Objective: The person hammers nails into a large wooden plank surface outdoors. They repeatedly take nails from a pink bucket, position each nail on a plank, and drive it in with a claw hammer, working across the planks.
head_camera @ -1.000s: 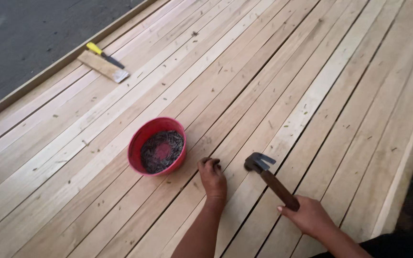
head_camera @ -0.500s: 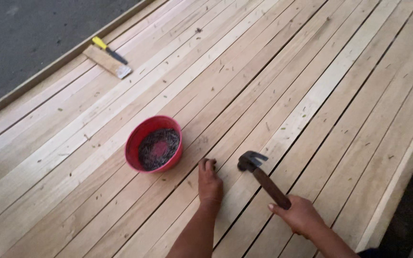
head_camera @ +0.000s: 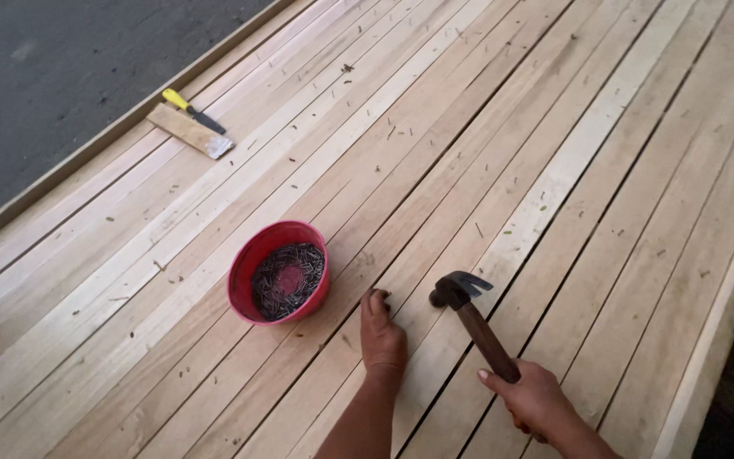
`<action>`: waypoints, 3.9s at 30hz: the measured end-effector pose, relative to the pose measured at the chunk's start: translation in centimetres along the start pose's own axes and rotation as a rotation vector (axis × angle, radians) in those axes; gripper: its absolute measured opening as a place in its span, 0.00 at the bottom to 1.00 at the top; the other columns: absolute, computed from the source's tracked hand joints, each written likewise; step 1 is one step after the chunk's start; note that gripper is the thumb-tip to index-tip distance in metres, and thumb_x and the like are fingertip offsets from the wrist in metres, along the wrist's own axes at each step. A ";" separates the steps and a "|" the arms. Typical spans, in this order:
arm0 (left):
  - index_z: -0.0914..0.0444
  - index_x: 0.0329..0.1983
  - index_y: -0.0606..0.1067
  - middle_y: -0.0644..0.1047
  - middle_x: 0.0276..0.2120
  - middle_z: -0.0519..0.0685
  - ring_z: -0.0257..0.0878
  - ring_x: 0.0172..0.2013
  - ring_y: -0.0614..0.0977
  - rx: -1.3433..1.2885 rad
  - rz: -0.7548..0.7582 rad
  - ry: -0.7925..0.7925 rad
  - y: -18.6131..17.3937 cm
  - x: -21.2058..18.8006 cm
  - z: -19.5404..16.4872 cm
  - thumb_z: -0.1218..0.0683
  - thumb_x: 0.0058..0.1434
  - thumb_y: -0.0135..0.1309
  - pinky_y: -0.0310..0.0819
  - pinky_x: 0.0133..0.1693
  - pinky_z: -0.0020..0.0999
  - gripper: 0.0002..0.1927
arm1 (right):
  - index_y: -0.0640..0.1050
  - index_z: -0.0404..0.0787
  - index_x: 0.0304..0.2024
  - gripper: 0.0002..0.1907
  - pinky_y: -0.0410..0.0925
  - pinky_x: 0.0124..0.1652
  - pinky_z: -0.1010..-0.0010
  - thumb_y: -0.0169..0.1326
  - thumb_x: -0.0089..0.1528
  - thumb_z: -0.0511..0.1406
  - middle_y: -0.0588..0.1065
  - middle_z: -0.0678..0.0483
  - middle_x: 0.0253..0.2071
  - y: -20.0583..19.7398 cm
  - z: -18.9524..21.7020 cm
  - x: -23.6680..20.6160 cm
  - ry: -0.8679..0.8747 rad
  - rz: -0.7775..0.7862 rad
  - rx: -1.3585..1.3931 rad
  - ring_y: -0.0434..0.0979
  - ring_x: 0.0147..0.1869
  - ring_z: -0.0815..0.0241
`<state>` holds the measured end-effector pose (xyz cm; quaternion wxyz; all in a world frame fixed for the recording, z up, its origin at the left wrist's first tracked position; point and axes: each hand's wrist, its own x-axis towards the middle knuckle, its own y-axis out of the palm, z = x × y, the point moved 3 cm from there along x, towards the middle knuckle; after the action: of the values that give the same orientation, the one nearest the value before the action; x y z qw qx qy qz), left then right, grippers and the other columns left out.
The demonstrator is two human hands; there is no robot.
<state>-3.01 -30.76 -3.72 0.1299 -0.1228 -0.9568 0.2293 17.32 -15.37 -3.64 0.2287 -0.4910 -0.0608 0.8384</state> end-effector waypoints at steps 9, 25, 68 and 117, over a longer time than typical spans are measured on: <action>0.63 0.58 0.70 0.75 0.46 0.55 0.46 0.41 0.78 -0.311 -0.071 -0.151 -1.0 0.8 0.2 0.68 0.61 0.37 0.74 0.46 0.36 0.23 | 0.78 0.38 0.36 0.20 0.61 0.20 0.61 0.65 0.59 0.48 0.65 0.53 0.15 4.6 -4.2 -4.7 0.025 -0.141 0.165 0.66 0.14 0.57; 0.69 0.41 0.74 0.72 0.53 0.61 0.59 0.53 0.76 0.429 0.231 -0.115 -1.7 4.4 -2.5 0.60 0.62 0.47 0.74 0.51 0.49 0.08 | 0.72 0.40 0.34 0.19 0.61 0.19 0.59 0.62 0.61 0.47 0.65 0.52 0.17 6.5 -5.2 -5.9 0.044 -0.119 0.405 0.66 0.15 0.55; 0.62 0.35 0.82 0.80 0.41 0.53 0.53 0.44 0.82 0.103 0.552 0.081 1.3 -2.4 -2.2 0.60 0.57 0.57 0.76 0.48 0.43 0.05 | 0.79 0.37 0.40 0.24 0.69 0.25 0.62 0.63 0.61 0.52 0.73 0.51 0.19 4.9 -7.8 -7.2 0.128 -0.283 -0.005 0.74 0.19 0.56; 0.56 0.52 0.76 0.79 0.36 0.55 0.54 0.41 0.79 0.116 0.375 0.264 2.8 -4.9 -1.3 0.61 0.60 0.53 0.73 0.43 0.48 0.16 | 0.82 0.36 0.38 0.27 0.71 0.40 0.61 0.61 0.60 0.55 0.77 0.47 0.25 5.2 -7.9 -7.2 0.099 -0.329 -0.149 0.81 0.33 0.52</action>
<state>2.44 -29.24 -4.81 0.2161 -0.3194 -0.8772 0.2862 25.31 -24.14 -3.63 0.3283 -0.5306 -0.1910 0.7578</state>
